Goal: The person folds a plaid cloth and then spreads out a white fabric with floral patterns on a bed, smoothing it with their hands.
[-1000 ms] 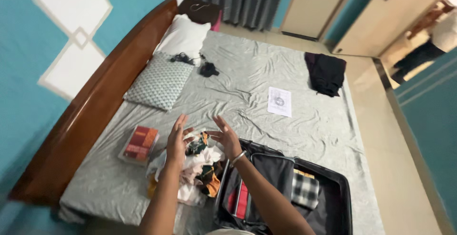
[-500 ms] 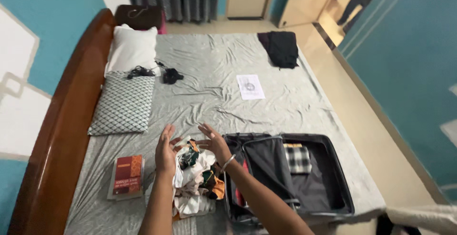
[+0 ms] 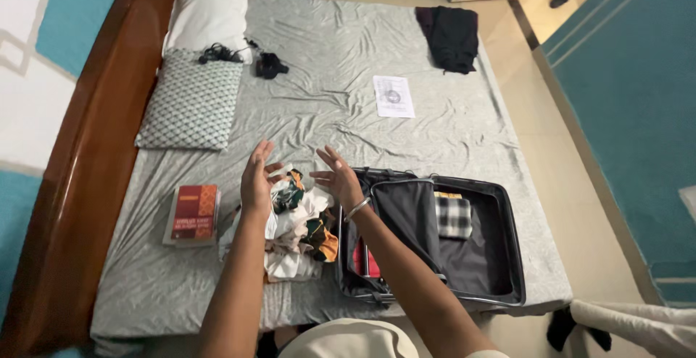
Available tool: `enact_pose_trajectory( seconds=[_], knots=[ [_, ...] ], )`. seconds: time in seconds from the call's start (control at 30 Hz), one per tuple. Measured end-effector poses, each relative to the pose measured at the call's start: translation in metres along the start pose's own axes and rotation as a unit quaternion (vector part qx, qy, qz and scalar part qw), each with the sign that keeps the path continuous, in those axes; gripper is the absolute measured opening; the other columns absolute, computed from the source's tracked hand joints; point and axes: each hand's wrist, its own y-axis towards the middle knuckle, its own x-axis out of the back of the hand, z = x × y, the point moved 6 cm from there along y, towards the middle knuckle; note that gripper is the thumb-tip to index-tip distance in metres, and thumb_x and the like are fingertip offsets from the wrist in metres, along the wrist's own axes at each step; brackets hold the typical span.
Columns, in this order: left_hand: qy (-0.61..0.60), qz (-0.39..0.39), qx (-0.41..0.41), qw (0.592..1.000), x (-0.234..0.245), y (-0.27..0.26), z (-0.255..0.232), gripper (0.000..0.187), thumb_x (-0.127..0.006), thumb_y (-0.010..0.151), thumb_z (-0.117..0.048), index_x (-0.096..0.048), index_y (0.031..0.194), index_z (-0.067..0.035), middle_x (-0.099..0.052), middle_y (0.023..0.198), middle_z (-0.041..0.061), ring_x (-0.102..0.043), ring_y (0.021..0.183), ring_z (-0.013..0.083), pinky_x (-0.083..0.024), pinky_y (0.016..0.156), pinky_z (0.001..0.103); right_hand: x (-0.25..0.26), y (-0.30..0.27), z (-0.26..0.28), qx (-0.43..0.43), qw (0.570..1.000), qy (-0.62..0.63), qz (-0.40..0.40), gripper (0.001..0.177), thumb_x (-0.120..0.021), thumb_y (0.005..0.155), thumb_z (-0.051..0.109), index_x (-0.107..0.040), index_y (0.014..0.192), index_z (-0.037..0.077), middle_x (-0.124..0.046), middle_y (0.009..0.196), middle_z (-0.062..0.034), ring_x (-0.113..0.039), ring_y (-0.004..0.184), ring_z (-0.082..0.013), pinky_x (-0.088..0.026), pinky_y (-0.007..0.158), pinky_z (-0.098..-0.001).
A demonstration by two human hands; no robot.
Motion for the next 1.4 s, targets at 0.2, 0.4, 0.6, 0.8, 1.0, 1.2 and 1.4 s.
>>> enact_pose_trajectory(
  seconds=[0.2, 0.4, 0.6, 0.8, 1.0, 1.2, 1.4],
  knots=[
    [0.033, -0.052, 0.035, 0.998, 0.029, -0.009, 0.033, 0.059, -0.047, 0.105, -0.044, -0.046, 0.154, -0.010, -0.056, 0.152, 0.006, -0.064, 0.096, 0.0111, -0.052, 0.076, 0.026, 0.006, -0.003, -0.014, -0.027, 1.000, -0.005, -0.011, 0.083, -0.050, 0.099, 0.055, -0.028, 0.163, 0.008, -0.039, 0.165, -0.0151, -0.069, 0.115, -0.0321, -0.053, 0.099, -0.0417],
    [0.067, -0.096, 0.073, 0.990, 0.071, -0.011, 0.097, 0.059, -0.050, 0.101, -0.046, -0.054, 0.148, -0.011, -0.061, 0.144, 0.004, -0.066, 0.092, 0.0101, -0.050, 0.070, 0.027, 0.027, 0.006, -0.058, -0.045, 0.999, 0.009, -0.004, 0.079, -0.055, 0.098, 0.047, -0.032, 0.160, 0.005, -0.046, 0.160, -0.0170, -0.070, 0.112, -0.0334, -0.053, 0.097, -0.0425],
    [0.189, -0.091, 0.088, 0.974, 0.097, -0.018, 0.138, 0.056, -0.056, 0.099, -0.044, -0.059, 0.144, -0.010, -0.062, 0.145, 0.008, -0.062, 0.115, 0.0191, -0.048, 0.092, 0.032, 0.034, -0.006, -0.094, -0.139, 0.987, -0.017, -0.076, 0.059, -0.054, 0.097, 0.035, -0.050, 0.148, 0.006, -0.061, 0.147, -0.0130, -0.072, 0.106, -0.0314, -0.056, 0.090, -0.0411],
    [0.548, -0.073, 0.055, 0.831, 0.094, -0.043, 0.143, 0.047, -0.074, 0.089, -0.031, -0.069, 0.132, -0.015, -0.053, 0.143, 0.026, -0.052, 0.130, 0.0369, -0.041, 0.108, 0.039, 0.019, -0.020, -0.095, -0.179, 0.981, -0.014, -0.080, 0.051, -0.048, 0.100, 0.030, -0.055, 0.143, 0.005, -0.066, 0.140, -0.0128, -0.072, 0.103, -0.0281, -0.056, 0.087, -0.0393],
    [0.640, 0.119, 0.176, 0.738, 0.118, -0.059, 0.210, 0.031, -0.058, 0.095, -0.032, -0.073, 0.121, -0.025, -0.049, 0.153, 0.010, -0.060, 0.130, 0.0272, -0.028, 0.120, 0.055, 0.023, -0.026, -0.090, -0.176, 0.982, -0.018, -0.066, 0.049, -0.046, 0.101, 0.025, -0.054, 0.143, 0.002, -0.066, 0.140, -0.0131, -0.072, 0.103, -0.0272, -0.056, 0.089, -0.0383],
    [0.661, 0.120, 0.199, 0.714, 0.154, -0.076, 0.252, 0.049, -0.065, 0.090, -0.045, -0.069, 0.124, -0.010, -0.064, 0.137, 0.022, -0.059, 0.132, 0.0340, -0.038, 0.116, 0.049, 0.042, -0.037, -0.092, -0.180, 0.980, -0.024, -0.086, 0.050, -0.046, 0.101, 0.024, -0.053, 0.145, 0.002, -0.065, 0.141, -0.0135, -0.072, 0.103, -0.0264, -0.056, 0.090, -0.0387],
    [0.628, 0.052, 0.211, 0.748, 0.140, -0.085, 0.214, 0.052, -0.067, 0.084, -0.042, -0.070, 0.127, -0.012, -0.068, 0.129, 0.019, -0.048, 0.135, 0.0442, -0.030, 0.118, 0.044, 0.056, -0.047, -0.099, -0.184, 0.977, -0.007, -0.108, 0.049, -0.046, 0.102, 0.025, -0.052, 0.145, 0.002, -0.066, 0.139, -0.0151, -0.073, 0.102, -0.0266, -0.059, 0.092, -0.0394]
  ],
)
